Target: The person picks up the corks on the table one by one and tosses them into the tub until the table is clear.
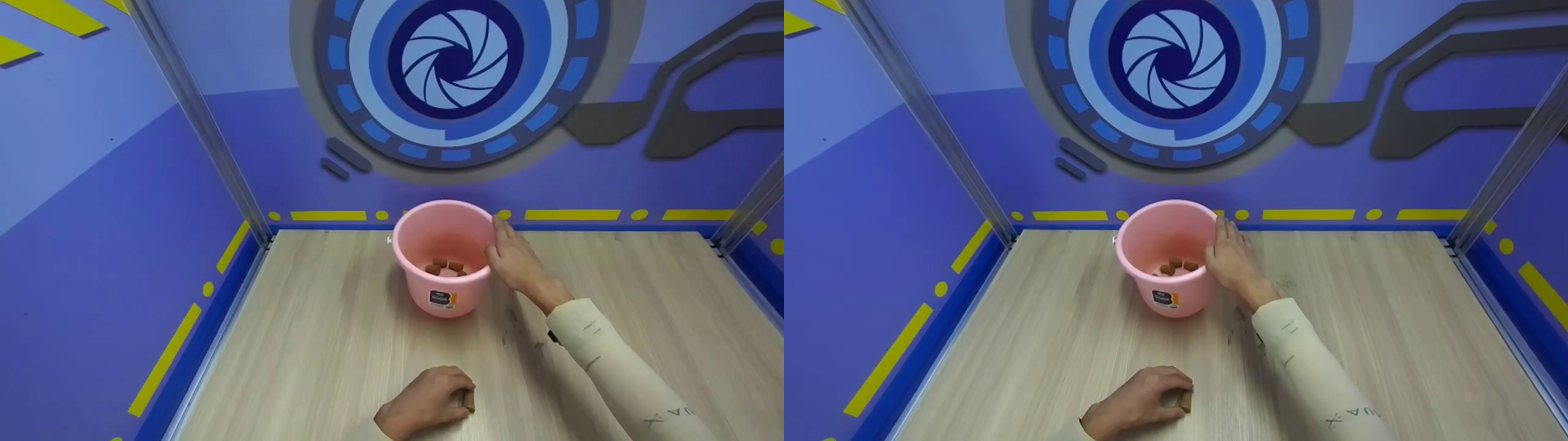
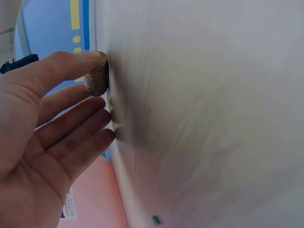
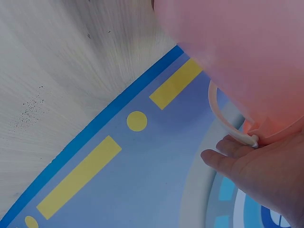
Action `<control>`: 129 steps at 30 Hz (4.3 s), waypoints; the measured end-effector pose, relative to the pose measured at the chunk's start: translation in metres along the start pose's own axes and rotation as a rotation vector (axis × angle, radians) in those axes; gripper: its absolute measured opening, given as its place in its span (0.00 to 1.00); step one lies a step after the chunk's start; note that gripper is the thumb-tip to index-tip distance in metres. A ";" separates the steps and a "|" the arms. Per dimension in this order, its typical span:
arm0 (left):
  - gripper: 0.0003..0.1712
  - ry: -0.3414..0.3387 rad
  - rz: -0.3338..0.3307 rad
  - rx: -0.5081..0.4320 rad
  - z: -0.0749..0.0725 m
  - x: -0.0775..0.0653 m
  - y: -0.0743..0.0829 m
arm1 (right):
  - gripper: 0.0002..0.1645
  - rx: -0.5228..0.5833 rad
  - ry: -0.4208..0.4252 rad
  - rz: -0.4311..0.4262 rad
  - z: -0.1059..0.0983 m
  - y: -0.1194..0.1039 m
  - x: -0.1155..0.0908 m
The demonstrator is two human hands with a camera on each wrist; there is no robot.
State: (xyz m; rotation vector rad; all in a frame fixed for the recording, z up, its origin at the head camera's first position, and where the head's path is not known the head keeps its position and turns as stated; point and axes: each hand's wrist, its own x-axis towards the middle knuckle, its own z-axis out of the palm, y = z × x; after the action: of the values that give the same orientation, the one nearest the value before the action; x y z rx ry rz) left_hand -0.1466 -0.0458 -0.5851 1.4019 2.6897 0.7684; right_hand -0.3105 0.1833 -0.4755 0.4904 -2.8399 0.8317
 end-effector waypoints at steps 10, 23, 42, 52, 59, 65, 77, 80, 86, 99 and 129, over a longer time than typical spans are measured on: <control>0.15 -0.038 -0.015 0.013 -0.001 0.001 0.002 | 0.41 0.001 -0.005 0.011 0.000 0.000 0.000; 0.08 -0.024 0.024 0.041 0.001 0.004 0.005 | 0.41 0.002 -0.004 0.004 0.001 0.000 -0.001; 0.10 0.021 0.007 -0.043 -0.002 0.001 0.006 | 0.41 0.011 -0.011 0.022 0.000 0.000 0.000; 0.13 0.112 -0.029 -0.127 0.000 0.000 0.004 | 0.41 0.002 -0.011 0.028 0.001 0.001 -0.001; 0.13 0.175 -0.065 -0.157 0.000 -0.002 0.003 | 0.40 0.009 0.010 -0.006 0.001 0.002 0.000; 0.12 0.239 -0.075 -0.204 -0.001 -0.004 0.004 | 0.40 0.008 0.014 -0.017 0.001 0.002 0.000; 0.11 0.358 -0.076 -0.248 -0.005 -0.005 0.003 | 0.40 0.006 0.016 -0.010 0.003 0.003 -0.001; 0.11 0.395 -0.079 -0.235 -0.008 -0.003 0.002 | 0.40 0.007 0.012 -0.008 0.003 0.002 -0.001; 0.13 0.439 -0.096 -0.195 -0.018 0.000 0.000 | 0.41 0.015 -0.009 0.003 0.001 0.002 0.000; 0.13 0.486 -0.176 -0.228 -0.043 0.005 -0.002 | 0.41 0.018 -0.018 -0.001 0.000 0.001 0.000; 0.21 0.754 -0.023 -0.073 -0.100 0.032 -0.003 | 0.41 -0.009 -0.002 -0.007 0.000 0.002 0.001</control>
State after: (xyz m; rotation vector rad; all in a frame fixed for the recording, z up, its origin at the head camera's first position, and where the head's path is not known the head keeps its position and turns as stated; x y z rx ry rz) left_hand -0.1914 -0.0643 -0.4913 1.2342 3.1117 1.6535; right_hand -0.3118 0.1845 -0.4768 0.5003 -2.8409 0.8171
